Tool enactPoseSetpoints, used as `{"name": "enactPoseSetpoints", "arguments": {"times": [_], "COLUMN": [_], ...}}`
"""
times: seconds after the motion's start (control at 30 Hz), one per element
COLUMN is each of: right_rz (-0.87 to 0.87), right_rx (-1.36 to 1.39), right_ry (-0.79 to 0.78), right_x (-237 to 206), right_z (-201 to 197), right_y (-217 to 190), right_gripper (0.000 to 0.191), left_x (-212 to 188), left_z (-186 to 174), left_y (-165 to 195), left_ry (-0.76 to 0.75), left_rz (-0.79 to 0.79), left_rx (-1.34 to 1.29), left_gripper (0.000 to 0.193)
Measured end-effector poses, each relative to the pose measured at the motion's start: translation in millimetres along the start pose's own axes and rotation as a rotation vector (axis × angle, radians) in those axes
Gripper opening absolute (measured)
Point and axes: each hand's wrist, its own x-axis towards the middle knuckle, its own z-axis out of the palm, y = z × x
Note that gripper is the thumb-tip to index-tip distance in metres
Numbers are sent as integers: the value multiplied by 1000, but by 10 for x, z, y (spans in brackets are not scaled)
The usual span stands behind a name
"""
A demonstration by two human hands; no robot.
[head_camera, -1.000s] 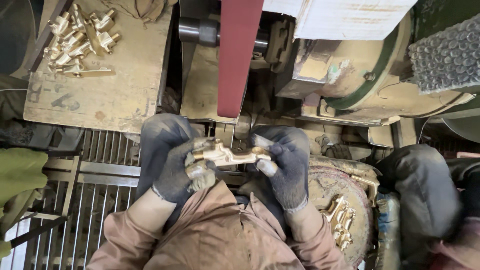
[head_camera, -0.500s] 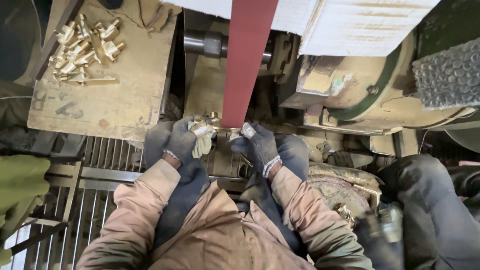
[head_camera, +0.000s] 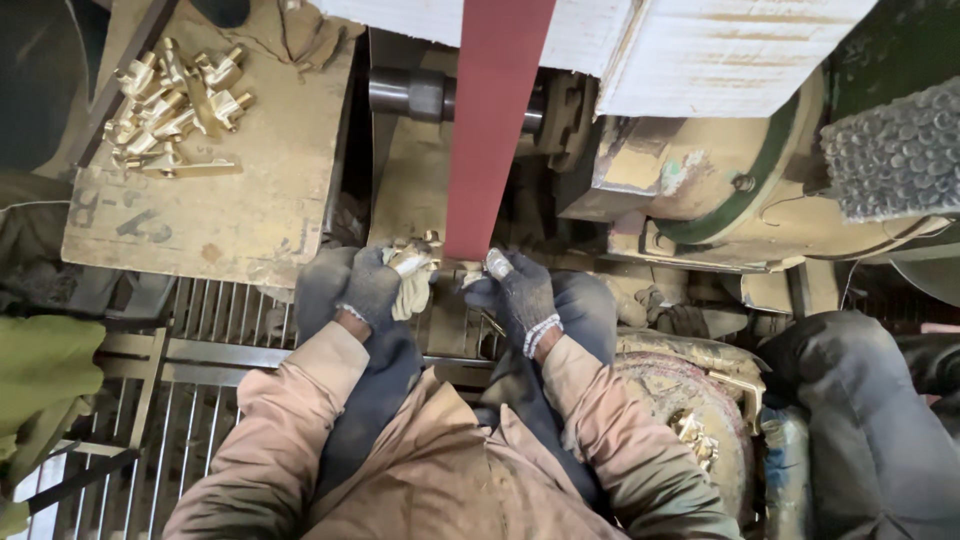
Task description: The person sits on the floor and uses a belt sander to smooth small brass-colored metal parts. They hold each part with gloved hands, press it against the moving belt, rotate it to sand multiple edges, and place finished pieces on a nearby wooden board.
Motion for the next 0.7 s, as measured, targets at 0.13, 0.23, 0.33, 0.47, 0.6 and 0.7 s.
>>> {"name": "enactPoseSetpoints", "arguments": {"times": [0.13,0.23,0.33,0.47,0.6,0.7], "right_rz": [-167,-290,-630,-551,-490,-328], "right_rx": [-181,-278,-780,-759,-167,-216], "right_ry": [-20,-67,-16,62,-209,-232], "right_x": [-377,-769,-1135,-1424,-1643,-1740], "right_z": [-5,-43,-83,-31,96,151], "right_y": [-7,-24,-63,-158,-190,-126], "right_gripper": [33,36,37,44,58,61], "left_x": [-387,-633,-827,-1050,-1315,-1488], "left_z": [-169,-282,-338,-258,51,344], "left_y": [-79,-198,-292,-236,-91,-59], "left_ry": [-121,-208,-348,-282,-334,-278], "left_rz": [-46,-18,50,54,106,90], "left_rx": [-176,-154,-263,-129,-287,-220], "left_gripper": [30,47,54,56,62,63]}}
